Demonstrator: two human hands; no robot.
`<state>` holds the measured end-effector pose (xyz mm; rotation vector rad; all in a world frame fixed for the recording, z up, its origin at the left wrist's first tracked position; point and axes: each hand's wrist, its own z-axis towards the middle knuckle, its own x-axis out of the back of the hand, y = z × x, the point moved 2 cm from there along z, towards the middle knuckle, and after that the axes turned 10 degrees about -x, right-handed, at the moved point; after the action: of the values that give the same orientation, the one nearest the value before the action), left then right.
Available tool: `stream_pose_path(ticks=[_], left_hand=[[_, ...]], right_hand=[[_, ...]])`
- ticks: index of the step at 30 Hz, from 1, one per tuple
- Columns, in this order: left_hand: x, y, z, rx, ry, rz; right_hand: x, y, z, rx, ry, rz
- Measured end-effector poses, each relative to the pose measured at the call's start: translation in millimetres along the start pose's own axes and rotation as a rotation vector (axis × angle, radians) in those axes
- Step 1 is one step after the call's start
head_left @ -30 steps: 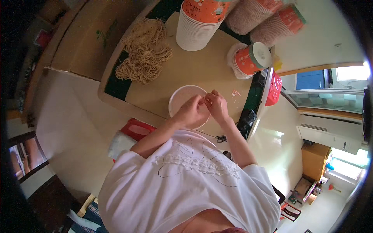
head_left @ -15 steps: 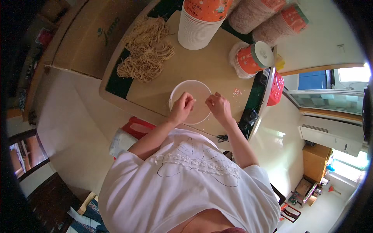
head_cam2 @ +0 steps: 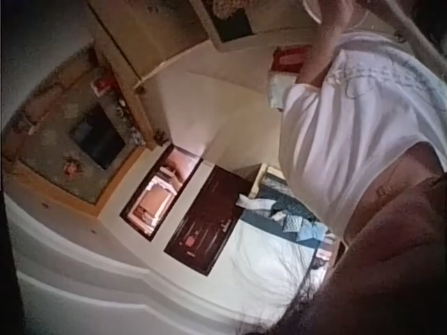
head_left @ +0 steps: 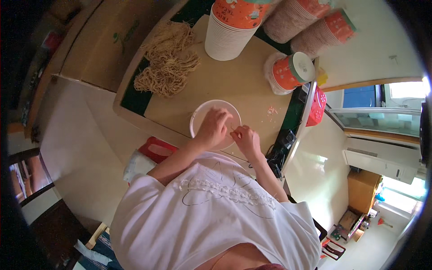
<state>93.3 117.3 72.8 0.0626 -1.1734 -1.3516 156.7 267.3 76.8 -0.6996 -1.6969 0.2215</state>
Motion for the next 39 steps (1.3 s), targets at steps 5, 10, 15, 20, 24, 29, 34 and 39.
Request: stream_pose_path(ticks=[5,10,15,20,24,29,34,39], left_hand=[[-17.6,11.5,-23.7,0.231,-0.031,-0.507],[-42.1,-4.0,-29.8,0.453,-0.007,-0.697],[-65.4,-14.8,-36.5,0.581,-0.113,-0.901],[-57.6,-9.7,-32.4,0.500,-0.107,-0.801],[-51.8,-9.0,-31.8,0.464,-0.122,-0.733],[-50.1,-8.7,-28.8,0.461,-0.191,-0.636],[-20.6,10.7,-20.6,0.488,-0.218,-0.475],[-19.5,-23.2,-46.1,0.374,-0.431,-0.287]], right_hand=[[-0.5,6.7,1.9,-0.125,-0.069,0.288],[-0.2,4.0,1.1,-0.200,-0.080,0.529],[-3.2,7.0,1.4,-0.206,-0.065,0.729],[8.5,18.2,5.3,-0.219,-0.039,0.789],[26.0,9.0,9.3,-0.234,-0.067,0.852],[32.4,-1.5,22.7,-0.004,-0.241,0.782],[26.6,-22.5,50.2,0.363,-0.274,0.233],[20.2,-26.0,55.7,0.477,-0.334,-0.068]])
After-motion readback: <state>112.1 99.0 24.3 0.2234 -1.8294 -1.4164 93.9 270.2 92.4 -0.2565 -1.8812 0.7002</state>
